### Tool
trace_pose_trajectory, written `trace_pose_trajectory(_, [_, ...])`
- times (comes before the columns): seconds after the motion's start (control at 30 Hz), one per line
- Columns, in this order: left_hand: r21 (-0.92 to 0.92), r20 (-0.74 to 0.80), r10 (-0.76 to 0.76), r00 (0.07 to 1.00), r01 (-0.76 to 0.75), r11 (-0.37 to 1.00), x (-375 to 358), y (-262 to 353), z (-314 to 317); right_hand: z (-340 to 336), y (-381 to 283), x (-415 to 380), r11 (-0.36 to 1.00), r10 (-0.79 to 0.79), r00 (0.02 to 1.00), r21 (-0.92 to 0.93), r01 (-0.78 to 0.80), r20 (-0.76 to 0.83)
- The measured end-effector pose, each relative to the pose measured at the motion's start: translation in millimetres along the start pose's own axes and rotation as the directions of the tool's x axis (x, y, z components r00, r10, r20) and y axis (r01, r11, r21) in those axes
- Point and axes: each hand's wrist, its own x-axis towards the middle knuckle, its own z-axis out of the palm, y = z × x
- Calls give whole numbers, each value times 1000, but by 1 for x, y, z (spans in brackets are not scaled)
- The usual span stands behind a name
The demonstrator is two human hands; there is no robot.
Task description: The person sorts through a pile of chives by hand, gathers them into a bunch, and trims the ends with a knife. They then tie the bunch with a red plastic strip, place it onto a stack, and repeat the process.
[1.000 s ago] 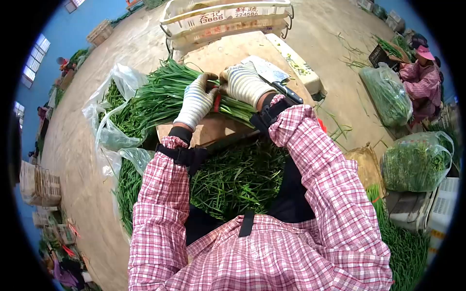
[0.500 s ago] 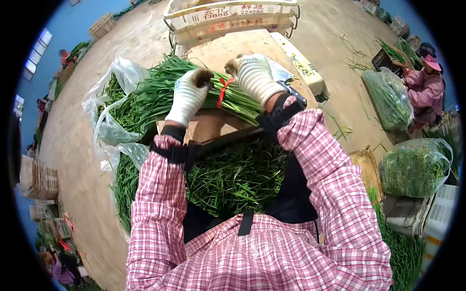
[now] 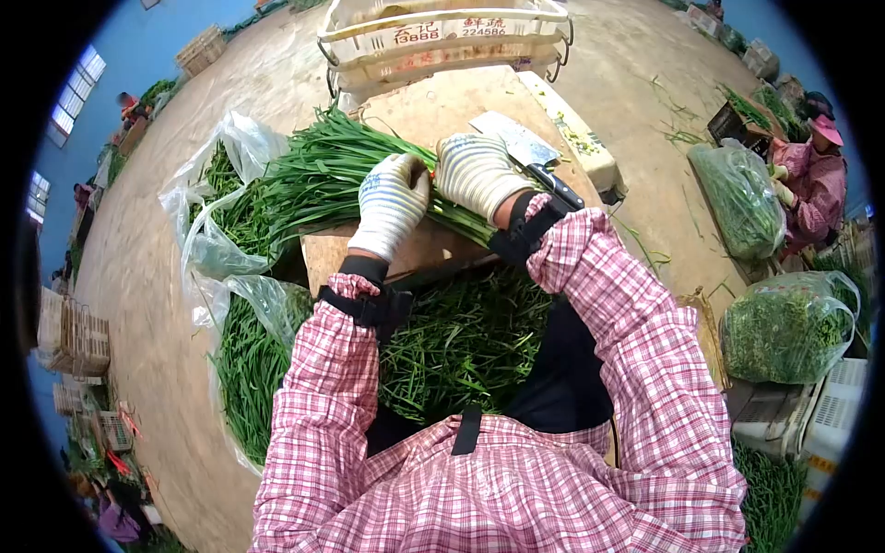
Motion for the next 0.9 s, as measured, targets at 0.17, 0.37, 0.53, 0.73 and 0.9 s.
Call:
trace_pose_trajectory(0.17, [108,192,226,955,-250,962,32,-5,-3,5,-18,-12,984,143,989,101,-144,20])
trace_pose_trajectory(0.37, [-110,225,40,974,-15,994,18,-16,-18,-1,35,2,928,37,987,371,23,-154])
trace_pose_trajectory(0.53, [92,115,-14,993,3,996,9,10,-4,-1,24,-3,938,-58,996,337,79,-71])
trace_pose_trajectory(0.73, [-132,337,79,938,-36,991,26,-4,-13,-19,63,-14,927,73,973,375,14,-218])
trace_pose_trajectory(0.9, [16,478,445,757,-514,857,53,5,-38,-1,139,-31,978,205,931,-26,-207,304])
